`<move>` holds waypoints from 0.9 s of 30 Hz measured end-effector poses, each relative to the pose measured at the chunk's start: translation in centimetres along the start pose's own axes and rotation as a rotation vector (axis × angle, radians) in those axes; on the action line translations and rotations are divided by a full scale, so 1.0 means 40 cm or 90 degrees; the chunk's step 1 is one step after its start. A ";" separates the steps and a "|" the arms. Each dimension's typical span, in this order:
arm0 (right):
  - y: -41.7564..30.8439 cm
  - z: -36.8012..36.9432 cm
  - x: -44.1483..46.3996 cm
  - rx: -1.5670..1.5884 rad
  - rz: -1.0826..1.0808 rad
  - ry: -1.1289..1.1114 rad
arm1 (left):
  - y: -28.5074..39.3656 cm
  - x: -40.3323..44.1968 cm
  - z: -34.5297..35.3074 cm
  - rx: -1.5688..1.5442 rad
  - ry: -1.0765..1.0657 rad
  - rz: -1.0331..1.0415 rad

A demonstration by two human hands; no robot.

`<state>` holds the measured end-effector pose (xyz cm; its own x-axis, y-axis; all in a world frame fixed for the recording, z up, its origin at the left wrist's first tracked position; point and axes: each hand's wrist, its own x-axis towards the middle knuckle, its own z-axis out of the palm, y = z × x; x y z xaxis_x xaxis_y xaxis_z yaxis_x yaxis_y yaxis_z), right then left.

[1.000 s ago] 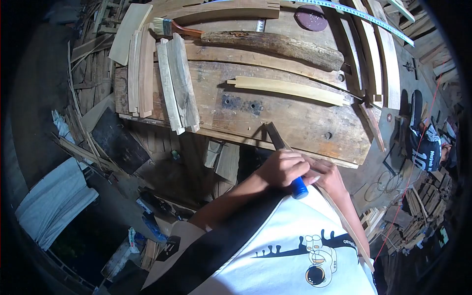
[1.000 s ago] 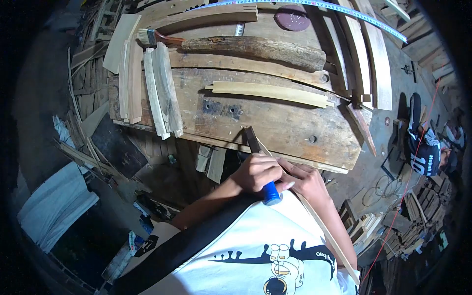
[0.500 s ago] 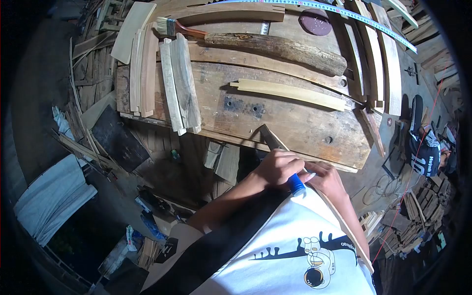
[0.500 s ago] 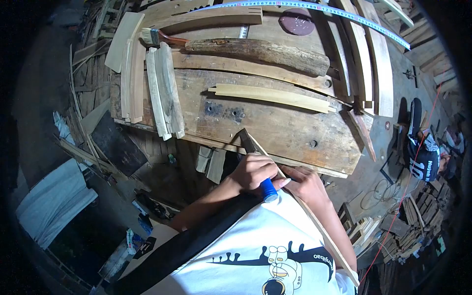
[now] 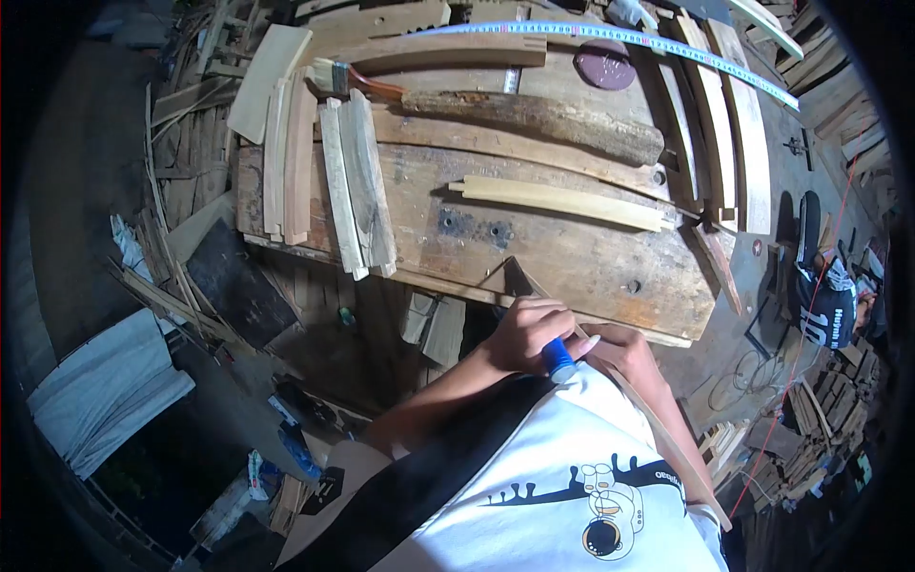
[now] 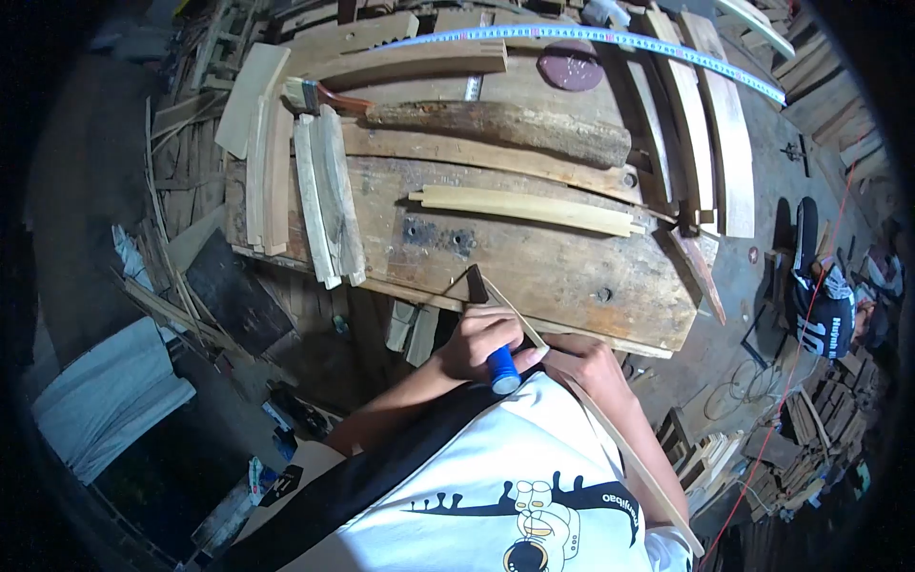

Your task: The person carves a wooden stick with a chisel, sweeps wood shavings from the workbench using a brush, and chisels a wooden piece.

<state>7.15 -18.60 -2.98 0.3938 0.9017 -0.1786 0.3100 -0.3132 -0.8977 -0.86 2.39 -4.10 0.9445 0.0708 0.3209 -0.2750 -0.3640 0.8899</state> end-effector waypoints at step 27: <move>-0.028 0.053 0.631 0.663 0.072 0.194 | -0.273 -0.030 -0.165 0.325 -0.210 -0.039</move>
<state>14.90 5.16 -7.33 0.6161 0.7269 -0.3035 -0.5702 0.1457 -0.8085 -0.17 12.42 -12.04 0.9842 -0.1557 0.0842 -0.1745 -0.7735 0.6093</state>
